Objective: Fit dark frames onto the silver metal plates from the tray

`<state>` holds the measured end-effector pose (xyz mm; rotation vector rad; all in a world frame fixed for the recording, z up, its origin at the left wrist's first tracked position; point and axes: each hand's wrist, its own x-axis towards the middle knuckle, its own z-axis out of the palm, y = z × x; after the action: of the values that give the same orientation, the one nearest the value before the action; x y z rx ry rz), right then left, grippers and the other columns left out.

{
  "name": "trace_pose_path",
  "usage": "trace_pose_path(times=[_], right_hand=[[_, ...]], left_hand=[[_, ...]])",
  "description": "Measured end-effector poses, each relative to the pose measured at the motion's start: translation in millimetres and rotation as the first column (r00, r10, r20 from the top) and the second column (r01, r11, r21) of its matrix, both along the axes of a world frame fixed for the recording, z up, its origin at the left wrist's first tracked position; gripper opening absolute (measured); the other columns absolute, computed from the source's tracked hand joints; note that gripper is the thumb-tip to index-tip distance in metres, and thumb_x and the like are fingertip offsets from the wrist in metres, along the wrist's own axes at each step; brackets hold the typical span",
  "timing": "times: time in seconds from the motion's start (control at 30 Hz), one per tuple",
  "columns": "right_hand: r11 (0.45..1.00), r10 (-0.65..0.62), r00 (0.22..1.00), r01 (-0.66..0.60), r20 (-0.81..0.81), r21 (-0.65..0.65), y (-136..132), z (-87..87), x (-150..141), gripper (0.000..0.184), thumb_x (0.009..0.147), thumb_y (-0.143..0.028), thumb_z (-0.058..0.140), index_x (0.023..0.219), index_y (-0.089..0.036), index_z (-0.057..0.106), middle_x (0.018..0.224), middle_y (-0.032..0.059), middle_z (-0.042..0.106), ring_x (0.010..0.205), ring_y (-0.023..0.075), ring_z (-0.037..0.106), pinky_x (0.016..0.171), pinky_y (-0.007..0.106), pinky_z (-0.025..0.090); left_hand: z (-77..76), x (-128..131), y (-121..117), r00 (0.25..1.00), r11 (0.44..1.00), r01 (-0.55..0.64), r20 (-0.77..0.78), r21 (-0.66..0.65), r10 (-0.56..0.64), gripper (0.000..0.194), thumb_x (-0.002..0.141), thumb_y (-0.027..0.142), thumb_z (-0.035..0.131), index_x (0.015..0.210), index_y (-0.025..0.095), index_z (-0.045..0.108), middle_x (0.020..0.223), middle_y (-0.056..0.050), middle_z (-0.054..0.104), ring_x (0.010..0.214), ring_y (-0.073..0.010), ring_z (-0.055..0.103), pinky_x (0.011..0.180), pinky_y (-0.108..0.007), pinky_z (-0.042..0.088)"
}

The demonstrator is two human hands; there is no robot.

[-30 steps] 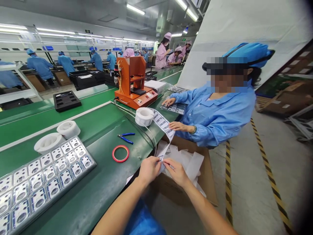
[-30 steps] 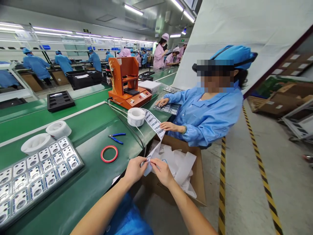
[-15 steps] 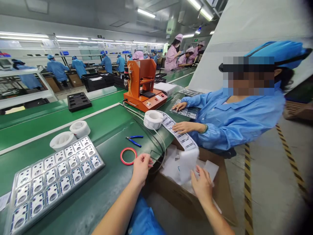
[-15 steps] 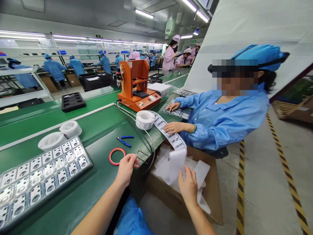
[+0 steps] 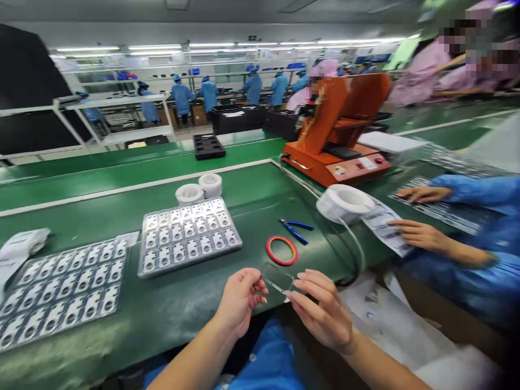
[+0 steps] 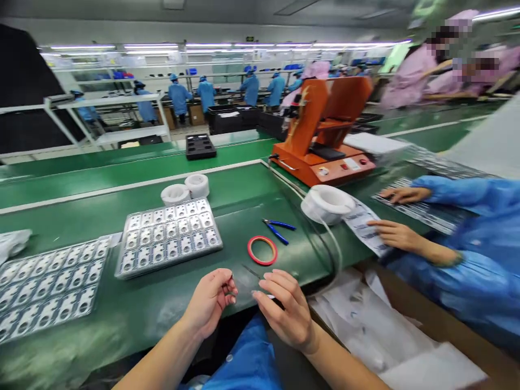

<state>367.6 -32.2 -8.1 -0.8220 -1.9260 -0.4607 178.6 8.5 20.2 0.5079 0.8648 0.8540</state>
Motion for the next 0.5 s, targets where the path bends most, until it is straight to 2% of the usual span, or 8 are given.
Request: trace_pose_path(times=[0.1, 0.27, 0.33, 0.4, 0.5], right_hand=[[0.995, 0.095, 0.995, -0.095, 0.027, 0.008, 15, 11.6, -19, 0.031, 0.084, 0.001, 0.067, 0.108, -0.018, 0.066, 0.11, 0.0089, 0.064, 0.107, 0.0245, 0.063, 0.093, 0.046, 0.057], [0.969, 0.248, 0.96, -0.245, 0.13, -0.034, 30, 25.4, -48, 0.027, 0.092, -0.002, 0.052, 0.103, -0.017, 0.072, 0.1, 0.01, 0.068, 0.105, 0.0241, 0.064, 0.092, 0.044, 0.057], [0.953, 0.3, 0.949, -0.296, 0.091, -0.055, 33, 30.2, -58, 0.027, 0.091, -0.002, 0.053, 0.104, -0.016, 0.072, 0.095, 0.0094, 0.07, 0.1, 0.0239, 0.066, 0.087, 0.044, 0.059], [0.944, 0.324, 0.946, -0.324, 0.0, -0.068, 36, 34.7, -67, 0.028, 0.088, 0.001, 0.056, 0.106, -0.015, 0.07, 0.09, 0.0083, 0.069, 0.094, 0.0231, 0.066, 0.081, 0.041, 0.06], [0.94, 0.295, 0.947, -0.311, -0.123, -0.137, 44, 36.7, -74, 0.033, 0.087, 0.004, 0.057, 0.11, -0.018, 0.067, 0.097, 0.0097, 0.066, 0.094, 0.0234, 0.065, 0.077, 0.039, 0.059]], left_hand=[[-0.4, -25, -2, 0.998, 0.998, -0.057, 0.002, -0.006, 0.057, 0.041, 0.061, 0.043, 0.082, 0.073, 0.014, 0.056, 0.062, 0.002, 0.057, 0.055, -0.0075, 0.054, 0.048, -0.018, 0.043], [2.6, -54, -3, 0.995, 0.995, -0.097, -0.018, 0.019, 0.097, 0.039, 0.063, 0.044, 0.077, 0.073, 0.015, 0.053, 0.063, 0.002, 0.054, 0.057, -0.0078, 0.053, 0.05, -0.019, 0.043], [4.1, -64, -5, 0.995, 0.995, -0.084, -0.046, 0.046, 0.086, 0.037, 0.066, 0.047, 0.07, 0.075, 0.016, 0.052, 0.065, 0.002, 0.053, 0.058, -0.0086, 0.053, 0.052, -0.02, 0.043], [5.5, -73, -4, 0.992, 0.994, -0.057, -0.105, 0.098, 0.067, 0.039, 0.071, 0.055, 0.056, 0.077, 0.017, 0.051, 0.066, 0.001, 0.052, 0.058, -0.0103, 0.054, 0.053, -0.022, 0.044], [8.7, -86, 9, 0.955, 0.97, 0.008, -0.29, 0.243, 0.065, 0.047, 0.08, 0.061, 0.035, 0.08, 0.017, 0.053, 0.067, -0.003, 0.054, 0.061, -0.0142, 0.056, 0.056, -0.027, 0.047]])
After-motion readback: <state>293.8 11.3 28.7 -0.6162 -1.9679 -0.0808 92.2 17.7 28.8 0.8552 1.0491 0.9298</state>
